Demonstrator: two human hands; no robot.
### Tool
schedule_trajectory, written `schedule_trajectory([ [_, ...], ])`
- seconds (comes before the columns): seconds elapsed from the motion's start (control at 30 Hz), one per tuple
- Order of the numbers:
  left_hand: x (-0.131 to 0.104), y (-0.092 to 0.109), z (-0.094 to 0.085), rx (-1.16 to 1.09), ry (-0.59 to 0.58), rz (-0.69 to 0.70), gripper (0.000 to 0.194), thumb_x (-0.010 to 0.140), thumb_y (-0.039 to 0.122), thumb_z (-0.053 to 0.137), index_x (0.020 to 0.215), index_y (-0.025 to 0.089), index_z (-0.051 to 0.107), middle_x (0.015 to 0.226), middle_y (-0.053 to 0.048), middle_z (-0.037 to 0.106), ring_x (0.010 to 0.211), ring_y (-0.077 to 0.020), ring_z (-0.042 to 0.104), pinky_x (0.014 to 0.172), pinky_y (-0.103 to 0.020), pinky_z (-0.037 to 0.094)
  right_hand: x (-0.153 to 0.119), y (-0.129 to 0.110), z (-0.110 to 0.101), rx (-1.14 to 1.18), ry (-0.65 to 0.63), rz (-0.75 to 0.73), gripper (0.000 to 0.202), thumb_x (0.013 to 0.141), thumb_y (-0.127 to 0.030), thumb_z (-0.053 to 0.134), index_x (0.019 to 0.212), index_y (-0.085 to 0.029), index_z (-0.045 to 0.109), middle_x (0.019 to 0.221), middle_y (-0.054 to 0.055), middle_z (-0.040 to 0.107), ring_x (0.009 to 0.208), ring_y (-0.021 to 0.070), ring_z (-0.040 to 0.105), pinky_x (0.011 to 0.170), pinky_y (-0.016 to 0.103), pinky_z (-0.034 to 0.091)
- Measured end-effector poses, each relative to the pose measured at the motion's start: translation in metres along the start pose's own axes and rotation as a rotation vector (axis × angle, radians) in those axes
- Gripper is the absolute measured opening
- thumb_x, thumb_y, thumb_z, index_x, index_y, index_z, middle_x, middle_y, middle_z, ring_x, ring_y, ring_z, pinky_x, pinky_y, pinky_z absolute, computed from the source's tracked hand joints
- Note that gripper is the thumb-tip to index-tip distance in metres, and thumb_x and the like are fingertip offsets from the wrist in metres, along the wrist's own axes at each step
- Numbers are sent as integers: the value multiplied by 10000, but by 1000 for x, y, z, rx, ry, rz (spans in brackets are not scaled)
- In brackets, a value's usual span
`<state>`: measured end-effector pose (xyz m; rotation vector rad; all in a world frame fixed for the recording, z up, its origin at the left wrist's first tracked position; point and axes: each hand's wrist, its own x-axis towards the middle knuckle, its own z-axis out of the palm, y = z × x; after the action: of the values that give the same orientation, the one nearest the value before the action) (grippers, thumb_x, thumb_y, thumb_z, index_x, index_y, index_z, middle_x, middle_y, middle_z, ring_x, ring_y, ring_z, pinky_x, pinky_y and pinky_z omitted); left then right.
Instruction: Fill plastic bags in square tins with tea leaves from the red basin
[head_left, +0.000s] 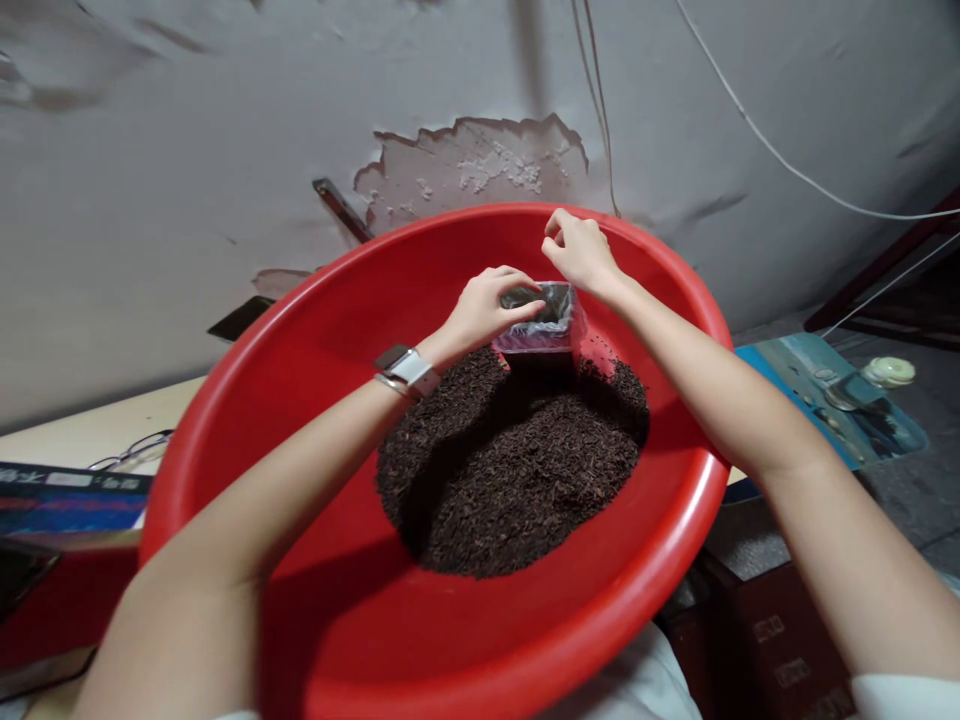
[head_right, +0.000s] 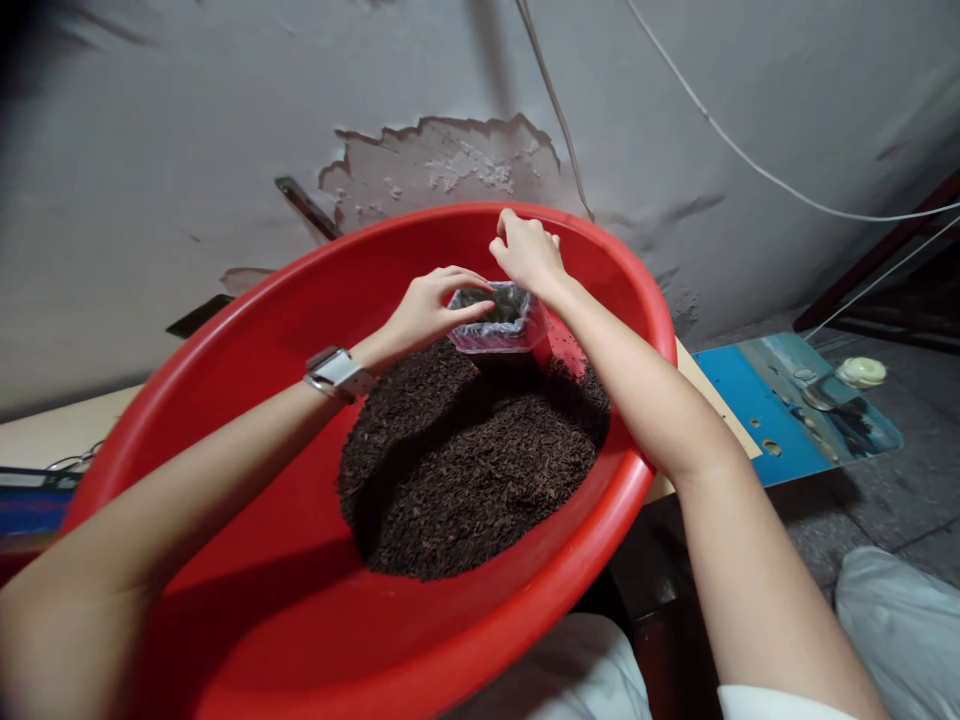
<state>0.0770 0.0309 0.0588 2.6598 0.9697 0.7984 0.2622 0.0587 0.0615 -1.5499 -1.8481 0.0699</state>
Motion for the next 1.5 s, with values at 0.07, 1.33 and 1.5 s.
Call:
schedule_trajectory([
  [0.07, -19, 10, 4, 58, 36, 66, 249, 879, 402, 538, 926, 197, 672, 989, -53, 663, 975, -206, 572, 928, -386, 416, 0, -2, 0, -11, -3, 3, 227, 919, -297, 403, 1047, -190, 555, 965, 86, 638, 1021, 282, 581, 925, 552, 413],
  [1.33, -108, 50, 89, 73, -792, 86, 718, 663, 440, 793, 1301, 241, 530, 1297, -151, 529, 1119, -341, 586, 898, -413, 480, -15, -16, 4, -72, -107, -2, 186, 850, -197, 458, 993, -177, 575, 952, 107, 667, 949, 281, 580, 886, 535, 390],
  [1.5, -114, 55, 80, -24, -672, 67, 586, 667, 319, 789, 1210, 215, 593, 1152, -97, 616, 1004, -281, 640, 858, -361, 509, -16, -18, 1, -63, -110, -4, 184, 856, -206, 450, 992, -183, 571, 956, 110, 666, 955, 282, 582, 895, 542, 386],
])
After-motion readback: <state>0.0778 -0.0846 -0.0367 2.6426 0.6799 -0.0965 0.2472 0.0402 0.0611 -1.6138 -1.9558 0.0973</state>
